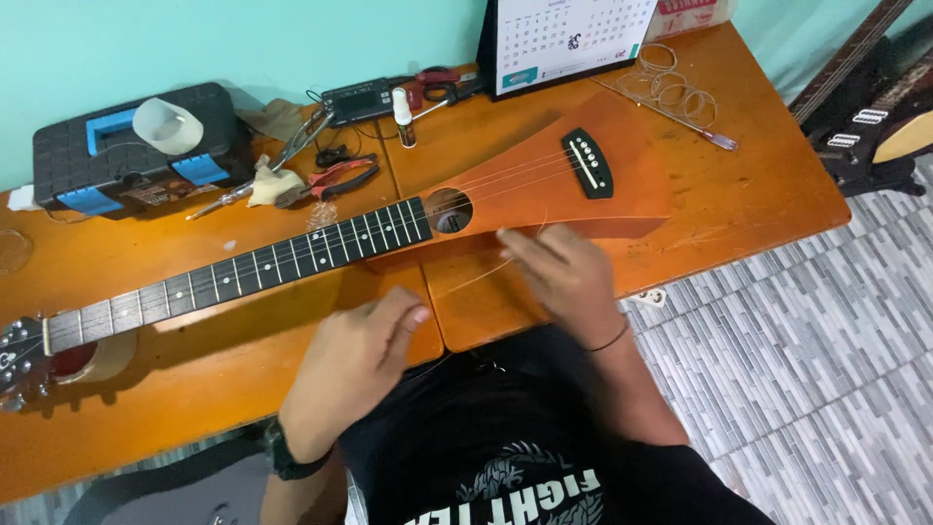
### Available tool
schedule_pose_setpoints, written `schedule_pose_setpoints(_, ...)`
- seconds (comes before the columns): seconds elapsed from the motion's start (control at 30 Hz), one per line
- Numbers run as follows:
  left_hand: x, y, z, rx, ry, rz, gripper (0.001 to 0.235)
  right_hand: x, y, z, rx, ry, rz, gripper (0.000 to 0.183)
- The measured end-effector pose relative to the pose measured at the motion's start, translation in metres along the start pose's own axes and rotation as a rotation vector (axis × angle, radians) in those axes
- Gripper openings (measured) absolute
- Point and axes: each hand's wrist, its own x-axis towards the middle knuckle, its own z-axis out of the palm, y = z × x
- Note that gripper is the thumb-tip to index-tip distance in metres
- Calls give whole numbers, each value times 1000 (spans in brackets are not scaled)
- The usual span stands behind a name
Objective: The person strings a guitar by threading a string through the bridge and winding it onto the tuning peg at the headstock. They repeat the process for another string, pulling it taut and securing it on the tuning post.
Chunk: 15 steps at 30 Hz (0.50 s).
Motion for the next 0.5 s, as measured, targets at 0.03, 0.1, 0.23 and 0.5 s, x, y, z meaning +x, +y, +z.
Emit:
schedule_pose_setpoints(0.03,-4,-3,-3,-1,-4,-1,15,-4,13,-4,1,-2,4,26)
schedule_pose_setpoints(0.1,-9,-9,-10,27,190,83,13,-10,39,-13,17,-78,127,27)
schedule_pose_setpoints(0.23,-25,-29,-26,80,274,-18,16,4,58,-45,304,-42,184,45)
schedule_pose_setpoints(0.5,-32,-62,-75,346,607,-11,13,19,115,-41,356,61,302,17)
